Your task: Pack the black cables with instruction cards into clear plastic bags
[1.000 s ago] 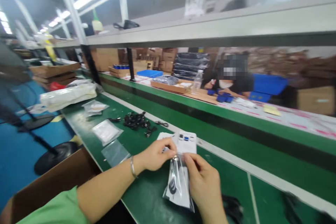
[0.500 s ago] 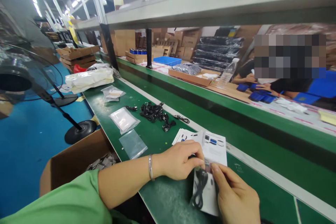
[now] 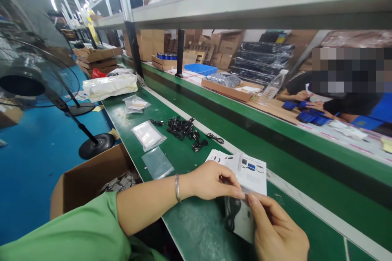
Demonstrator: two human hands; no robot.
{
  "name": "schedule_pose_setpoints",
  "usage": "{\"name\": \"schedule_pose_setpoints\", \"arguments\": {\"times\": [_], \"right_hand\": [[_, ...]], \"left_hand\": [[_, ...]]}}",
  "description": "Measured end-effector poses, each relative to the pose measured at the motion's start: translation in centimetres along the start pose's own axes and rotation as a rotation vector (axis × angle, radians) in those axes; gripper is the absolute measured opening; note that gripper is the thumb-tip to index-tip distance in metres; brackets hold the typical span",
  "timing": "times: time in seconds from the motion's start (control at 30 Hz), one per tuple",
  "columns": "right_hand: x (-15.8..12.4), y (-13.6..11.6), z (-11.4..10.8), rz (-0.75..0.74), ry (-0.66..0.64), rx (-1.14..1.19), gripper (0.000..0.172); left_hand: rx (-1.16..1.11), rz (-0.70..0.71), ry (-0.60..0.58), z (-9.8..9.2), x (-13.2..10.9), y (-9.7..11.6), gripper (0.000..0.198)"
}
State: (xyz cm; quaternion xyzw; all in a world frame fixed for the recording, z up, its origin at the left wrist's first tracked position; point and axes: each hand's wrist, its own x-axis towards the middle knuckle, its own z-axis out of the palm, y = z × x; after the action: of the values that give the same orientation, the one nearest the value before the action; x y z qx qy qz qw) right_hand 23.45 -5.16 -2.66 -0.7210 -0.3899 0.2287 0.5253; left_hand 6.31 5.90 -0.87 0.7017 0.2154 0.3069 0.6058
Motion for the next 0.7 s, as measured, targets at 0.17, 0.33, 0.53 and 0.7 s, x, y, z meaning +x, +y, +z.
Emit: {"name": "schedule_pose_setpoints", "arguments": {"times": [0.17,0.33,0.53,0.7], "right_hand": [[0.3,-0.5,0.0,-0.022,-0.083,0.034,0.048],[0.9,-0.9,-0.1,-0.097,-0.108,-0.055,0.047],[0.7,-0.3,-0.7,-0.174,-0.121,-0.073,0.042],[0.7,1.2,-0.7,-0.122,-0.065,0.061,0.042]], "left_hand": [[-0.192,-0.211,0.027,-0.2,0.4,-0.9,0.059],[-0.083,-0.191,-0.061,-0.3,0.4,-0.3,0.043],[0.007,-0.136,-0.048,0.6,-0.2,0.6,0.021],[-0.133,-0.111,-0.049,0.7,-0.1,0.3,0.029]]}}
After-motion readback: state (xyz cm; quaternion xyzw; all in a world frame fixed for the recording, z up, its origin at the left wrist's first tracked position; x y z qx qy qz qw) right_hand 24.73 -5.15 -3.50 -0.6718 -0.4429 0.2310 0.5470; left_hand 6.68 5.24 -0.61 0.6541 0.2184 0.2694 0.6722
